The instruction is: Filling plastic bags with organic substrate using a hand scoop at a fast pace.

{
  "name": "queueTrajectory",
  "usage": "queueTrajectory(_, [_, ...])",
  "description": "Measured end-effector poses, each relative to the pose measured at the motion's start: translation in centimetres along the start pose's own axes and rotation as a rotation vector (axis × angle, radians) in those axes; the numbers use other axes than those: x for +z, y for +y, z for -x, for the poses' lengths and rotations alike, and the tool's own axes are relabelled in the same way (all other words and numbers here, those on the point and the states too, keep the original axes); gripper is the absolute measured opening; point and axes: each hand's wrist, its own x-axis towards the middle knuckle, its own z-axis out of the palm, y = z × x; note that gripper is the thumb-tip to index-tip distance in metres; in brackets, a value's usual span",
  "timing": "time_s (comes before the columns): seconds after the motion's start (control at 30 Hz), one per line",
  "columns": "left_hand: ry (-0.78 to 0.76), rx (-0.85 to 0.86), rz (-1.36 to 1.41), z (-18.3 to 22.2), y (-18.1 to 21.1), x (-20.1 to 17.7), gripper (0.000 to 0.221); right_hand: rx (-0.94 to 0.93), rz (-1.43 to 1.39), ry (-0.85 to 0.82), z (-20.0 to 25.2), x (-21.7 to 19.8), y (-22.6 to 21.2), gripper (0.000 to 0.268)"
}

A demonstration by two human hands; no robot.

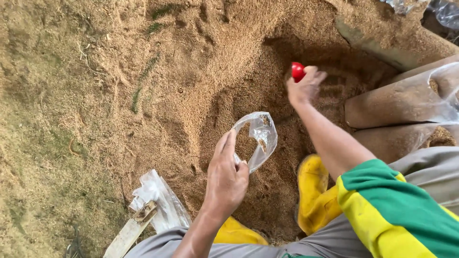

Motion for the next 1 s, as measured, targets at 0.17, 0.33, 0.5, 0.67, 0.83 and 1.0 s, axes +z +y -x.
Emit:
queueTrajectory(0.17, [-0.008,-0.016,0.048,0.3,0.4,-0.5,0.078,0.195,-0.128,-0.117,3.2,0.7,-2.7,0.041])
queueTrajectory(0.33, [0.013,0.057,0.034,0.5,0.8,-0.6,0.075,0.455,-0.45,-0.304,1.9,0.2,-1.7,0.032])
queueTrajectory(0.5, [-0.073,-0.047,0.195,0.9,2.7,-1.6,0.078,0.448,-0.704,-0.553,0.3,1.4,2.4,0.045])
queueTrajectory(0.67, [-0.053,-0.045,0.149,0.5,2.7,-1.3,0.077,0.531,-0.911,-0.679,0.3,1.2,4.3,0.031])
queueTrajectory(0.83, [-0.049,-0.009,0.127,0.4,2.9,-0.9,0.076,0.466,-0.958,-0.734,0.4,-2.6,3.5,0.027])
queueTrajectory(1.0, [-0.001,0.092,0.122,-1.1,1.3,-0.4,0.073,0.316,-0.94,-0.747,0.6,-7.3,1.3,0.03])
